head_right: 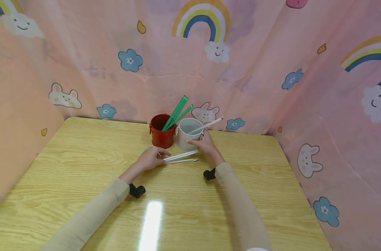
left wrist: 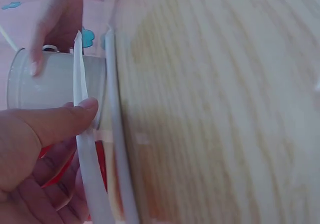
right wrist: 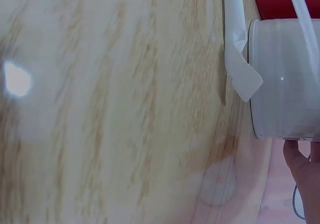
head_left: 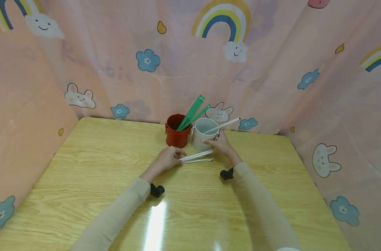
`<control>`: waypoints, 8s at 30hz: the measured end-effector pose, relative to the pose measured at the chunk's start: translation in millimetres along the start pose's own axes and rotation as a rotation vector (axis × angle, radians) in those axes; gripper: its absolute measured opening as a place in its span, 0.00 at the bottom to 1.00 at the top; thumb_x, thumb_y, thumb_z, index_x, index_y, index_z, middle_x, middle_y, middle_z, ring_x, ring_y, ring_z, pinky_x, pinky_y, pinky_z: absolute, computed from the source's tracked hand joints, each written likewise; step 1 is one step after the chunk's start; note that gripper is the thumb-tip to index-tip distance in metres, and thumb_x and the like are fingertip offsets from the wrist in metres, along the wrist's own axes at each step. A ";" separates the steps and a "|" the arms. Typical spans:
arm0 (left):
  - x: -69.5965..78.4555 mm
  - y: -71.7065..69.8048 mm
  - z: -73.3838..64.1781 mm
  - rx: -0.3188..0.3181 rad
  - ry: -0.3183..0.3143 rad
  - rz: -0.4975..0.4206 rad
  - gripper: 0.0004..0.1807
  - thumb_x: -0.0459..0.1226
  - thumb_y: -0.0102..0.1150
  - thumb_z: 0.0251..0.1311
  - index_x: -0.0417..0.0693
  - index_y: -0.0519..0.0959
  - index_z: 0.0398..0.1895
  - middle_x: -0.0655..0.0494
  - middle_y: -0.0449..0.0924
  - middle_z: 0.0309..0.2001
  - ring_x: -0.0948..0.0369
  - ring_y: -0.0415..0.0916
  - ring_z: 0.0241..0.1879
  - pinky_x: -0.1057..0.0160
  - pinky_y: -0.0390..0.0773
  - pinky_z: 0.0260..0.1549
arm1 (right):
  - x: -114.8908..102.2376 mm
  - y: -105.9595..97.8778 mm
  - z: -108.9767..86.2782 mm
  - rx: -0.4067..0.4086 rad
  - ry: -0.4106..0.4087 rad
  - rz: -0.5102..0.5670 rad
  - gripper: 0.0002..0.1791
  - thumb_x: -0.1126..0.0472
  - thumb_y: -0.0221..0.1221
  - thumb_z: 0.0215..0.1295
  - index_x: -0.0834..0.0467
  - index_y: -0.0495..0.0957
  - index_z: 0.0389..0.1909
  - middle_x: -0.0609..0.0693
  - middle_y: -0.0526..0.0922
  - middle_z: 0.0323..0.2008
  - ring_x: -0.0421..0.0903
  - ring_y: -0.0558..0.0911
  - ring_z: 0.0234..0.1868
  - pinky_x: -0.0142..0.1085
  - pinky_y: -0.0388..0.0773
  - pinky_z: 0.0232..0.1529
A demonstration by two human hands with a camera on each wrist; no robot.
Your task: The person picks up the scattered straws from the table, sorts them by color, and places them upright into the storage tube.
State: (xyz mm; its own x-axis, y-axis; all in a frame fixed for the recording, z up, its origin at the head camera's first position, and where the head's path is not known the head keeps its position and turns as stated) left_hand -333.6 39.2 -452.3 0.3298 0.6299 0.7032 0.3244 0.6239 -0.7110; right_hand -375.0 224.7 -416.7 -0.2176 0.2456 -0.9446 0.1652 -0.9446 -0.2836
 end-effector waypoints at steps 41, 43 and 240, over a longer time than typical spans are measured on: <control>40.1 -27.6 -14.7 0.031 0.089 -0.231 0.10 0.35 0.62 0.60 0.43 0.85 0.43 0.50 0.85 0.36 0.62 0.76 0.33 0.69 0.75 0.32 | -5.6 0.2 0.5 -0.003 -0.080 0.035 0.48 0.76 0.66 0.50 0.67 0.51 0.71 0.70 0.65 0.64 0.64 0.65 0.65 0.51 0.58 0.68; 42.9 -29.6 -12.7 0.055 0.090 -0.242 0.11 0.35 0.62 0.60 0.43 0.85 0.44 0.50 0.86 0.38 0.62 0.77 0.35 0.69 0.75 0.34 | -1.4 -0.8 0.9 0.004 -0.054 0.004 0.49 0.75 0.67 0.50 0.65 0.50 0.71 0.69 0.64 0.65 0.63 0.64 0.66 0.52 0.57 0.70; 17.4 -14.6 -8.1 0.006 0.033 0.200 0.11 0.30 0.58 0.62 0.48 0.84 0.44 0.52 0.82 0.39 0.56 0.78 0.41 0.57 0.78 0.42 | 16.7 -4.3 3.6 0.027 0.019 0.015 0.48 0.72 0.67 0.52 0.63 0.51 0.71 0.65 0.63 0.66 0.59 0.63 0.68 0.53 0.55 0.71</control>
State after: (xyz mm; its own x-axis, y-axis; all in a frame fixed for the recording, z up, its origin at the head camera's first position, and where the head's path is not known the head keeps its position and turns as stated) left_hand -325.4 37.3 -429.6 0.4165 0.7261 0.5471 0.2441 0.4903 -0.8367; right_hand -382.8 232.1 -430.7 -0.1974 0.2355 -0.9516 0.1420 -0.9536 -0.2655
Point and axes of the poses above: each hand's wrist, its own z-axis towards the middle knuckle, its own y-axis out of the palm, x = y × z, the point moved 9 cm from there along z, towards the middle knuckle
